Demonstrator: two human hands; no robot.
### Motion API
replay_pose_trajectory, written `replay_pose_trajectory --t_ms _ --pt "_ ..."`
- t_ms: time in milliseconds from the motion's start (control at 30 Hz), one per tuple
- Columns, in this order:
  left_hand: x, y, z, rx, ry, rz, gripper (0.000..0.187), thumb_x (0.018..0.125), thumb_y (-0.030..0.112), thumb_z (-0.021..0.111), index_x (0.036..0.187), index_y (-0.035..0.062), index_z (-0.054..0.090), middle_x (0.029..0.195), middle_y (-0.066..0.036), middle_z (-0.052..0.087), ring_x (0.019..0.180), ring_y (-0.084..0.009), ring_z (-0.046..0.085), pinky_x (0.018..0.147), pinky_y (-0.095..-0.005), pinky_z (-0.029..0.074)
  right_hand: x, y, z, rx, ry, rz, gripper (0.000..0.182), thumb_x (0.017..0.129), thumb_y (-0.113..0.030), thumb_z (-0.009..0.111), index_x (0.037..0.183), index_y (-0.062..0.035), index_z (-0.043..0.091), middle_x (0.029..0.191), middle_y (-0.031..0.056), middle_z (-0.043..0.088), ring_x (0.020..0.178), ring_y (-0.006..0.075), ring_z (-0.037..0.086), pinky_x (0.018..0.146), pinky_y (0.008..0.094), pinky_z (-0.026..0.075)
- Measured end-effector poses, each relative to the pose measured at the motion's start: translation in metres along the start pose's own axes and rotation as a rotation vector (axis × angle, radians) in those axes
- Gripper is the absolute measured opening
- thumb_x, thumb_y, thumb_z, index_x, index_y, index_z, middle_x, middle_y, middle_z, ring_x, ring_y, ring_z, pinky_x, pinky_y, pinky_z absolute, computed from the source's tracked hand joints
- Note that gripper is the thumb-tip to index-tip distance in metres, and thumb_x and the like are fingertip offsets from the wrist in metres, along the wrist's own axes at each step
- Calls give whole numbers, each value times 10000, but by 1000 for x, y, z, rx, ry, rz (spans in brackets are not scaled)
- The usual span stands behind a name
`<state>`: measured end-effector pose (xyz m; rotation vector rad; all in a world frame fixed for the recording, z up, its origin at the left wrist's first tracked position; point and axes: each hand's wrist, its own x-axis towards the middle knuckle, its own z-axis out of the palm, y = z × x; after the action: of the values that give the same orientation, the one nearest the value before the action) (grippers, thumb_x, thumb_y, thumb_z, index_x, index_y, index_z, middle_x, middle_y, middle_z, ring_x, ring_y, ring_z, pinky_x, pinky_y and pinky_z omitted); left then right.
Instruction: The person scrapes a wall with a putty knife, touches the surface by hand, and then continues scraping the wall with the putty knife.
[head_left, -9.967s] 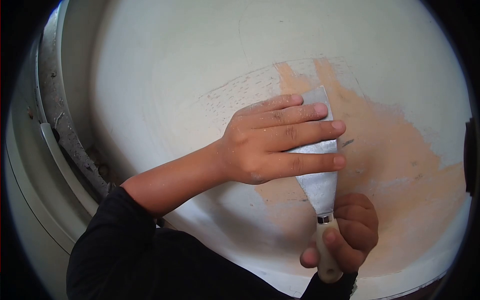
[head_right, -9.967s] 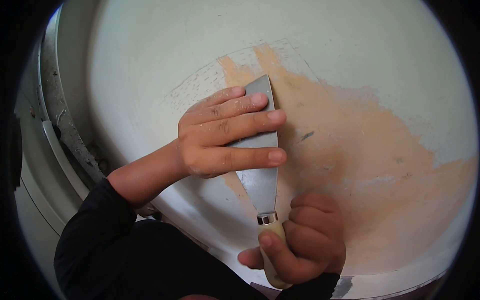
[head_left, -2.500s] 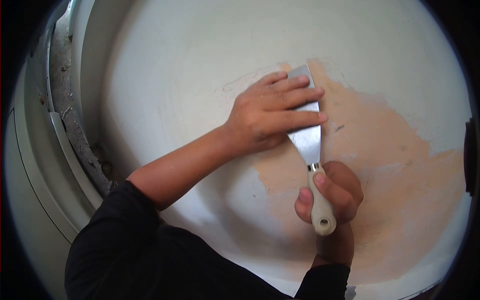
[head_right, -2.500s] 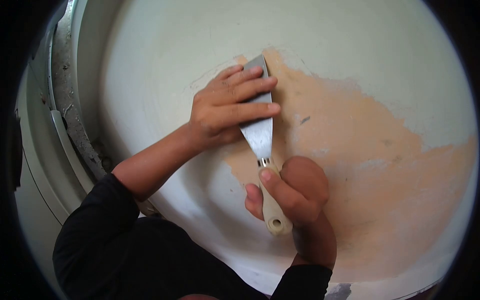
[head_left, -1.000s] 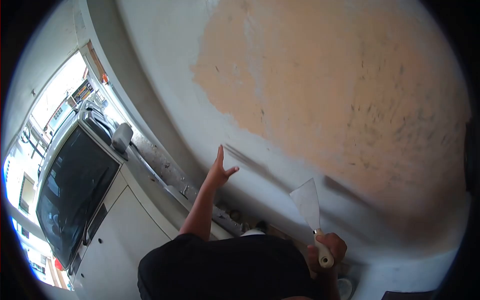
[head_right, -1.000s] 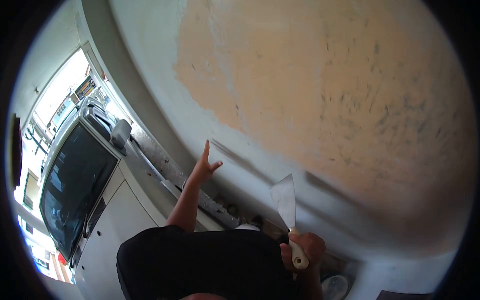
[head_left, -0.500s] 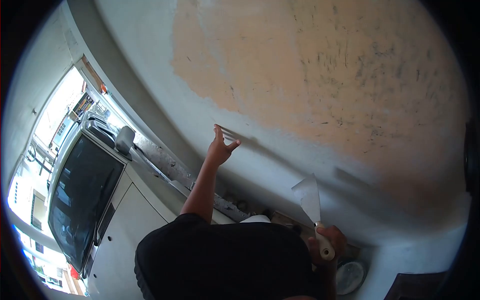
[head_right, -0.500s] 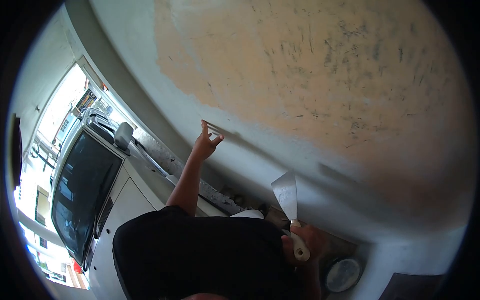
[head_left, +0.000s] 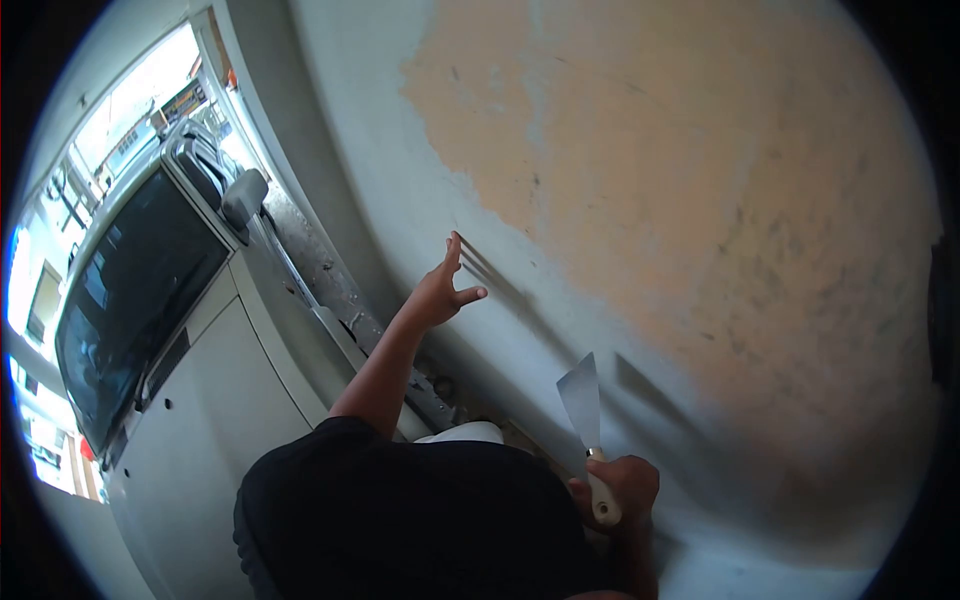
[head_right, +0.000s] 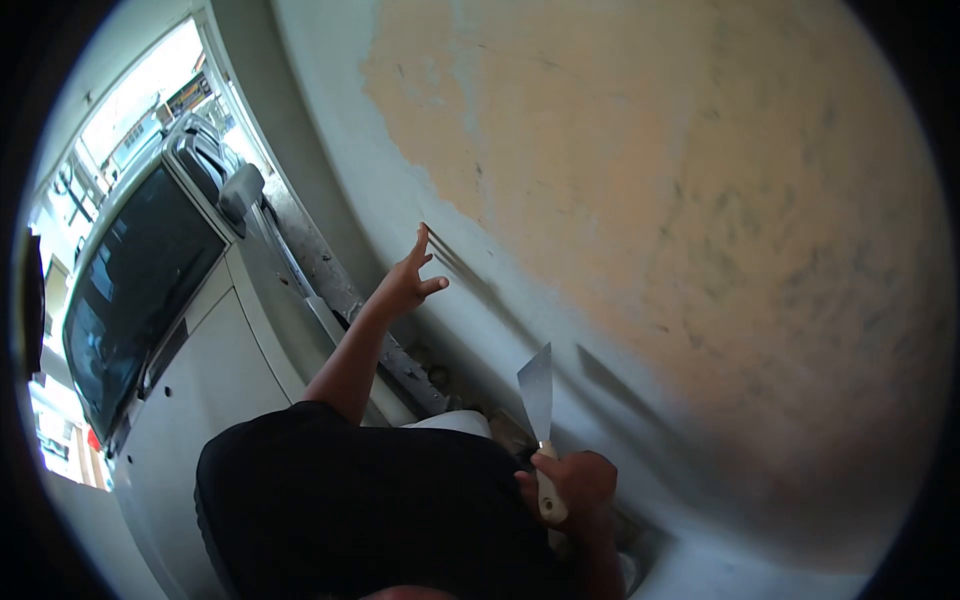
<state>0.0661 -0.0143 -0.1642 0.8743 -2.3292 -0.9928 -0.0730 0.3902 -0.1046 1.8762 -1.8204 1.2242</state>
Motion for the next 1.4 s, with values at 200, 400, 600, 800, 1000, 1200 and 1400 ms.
replay_pose_trajectory --t_ms 200,400,600,800,1000,1200,1400 --pt "-7 6 -34 -19 -80 32 1165 781 557 813 1622 128 130 1573 -252 362 1388 -442 452 1143 -453 388 121 6 -42 -61 -307 -358 314 737 -373 892 877 -169 699 555 -39 440 447 147 445 441 303 334" --pt "24 36 -87 -58 226 256 463 841 346 813 1247 146 715 1197 -81 734 1068 -290 678 848 -390 549 242 -25 -61 -237 -477 -723 303 782 -439 842 868 -182 705 602 -32 502 457 132 395 447 268 312" --pt "72 53 -99 -123 1035 797 392 835 389 811 1082 90 750 1158 -104 729 1079 -299 665 904 -411 521 357 -56 -39 -448 -477 -1089 377 789 -493 823 935 -171 694 776 44 605 522 154 446 467 275 345" --pt "97 118 -110 -24 1192 990 553 800 600 757 1171 190 744 1240 -99 693 1092 -303 644 920 -408 451 418 -57 -8 -503 -438 -1104 518 780 -577 800 948 -99 693 838 86 665 527 191 500 471 297 375" --pt "120 142 -100 -132 1167 1031 382 809 213 806 1184 200 730 1221 -124 691 1057 -297 652 859 -422 512 410 -51 2 -460 -542 -911 632 775 -645 772 1083 -122 594 877 58 628 632 197 533 551 314 457" --pt "121 139 -91 -149 1282 961 290 847 225 796 1131 236 739 1211 -93 703 1087 -280 658 874 -408 521 397 -70 0 -596 -666 -872 449 875 -545 732 1072 -159 614 890 35 595 720 184 542 637 358 494" --pt "120 144 -86 -156 1343 940 328 829 276 821 1136 192 742 1187 -100 707 1037 -257 676 841 -386 553 396 -71 7 -547 -700 -762 245 856 -295 756 1014 -131 666 847 37 581 650 184 540 578 349 469"
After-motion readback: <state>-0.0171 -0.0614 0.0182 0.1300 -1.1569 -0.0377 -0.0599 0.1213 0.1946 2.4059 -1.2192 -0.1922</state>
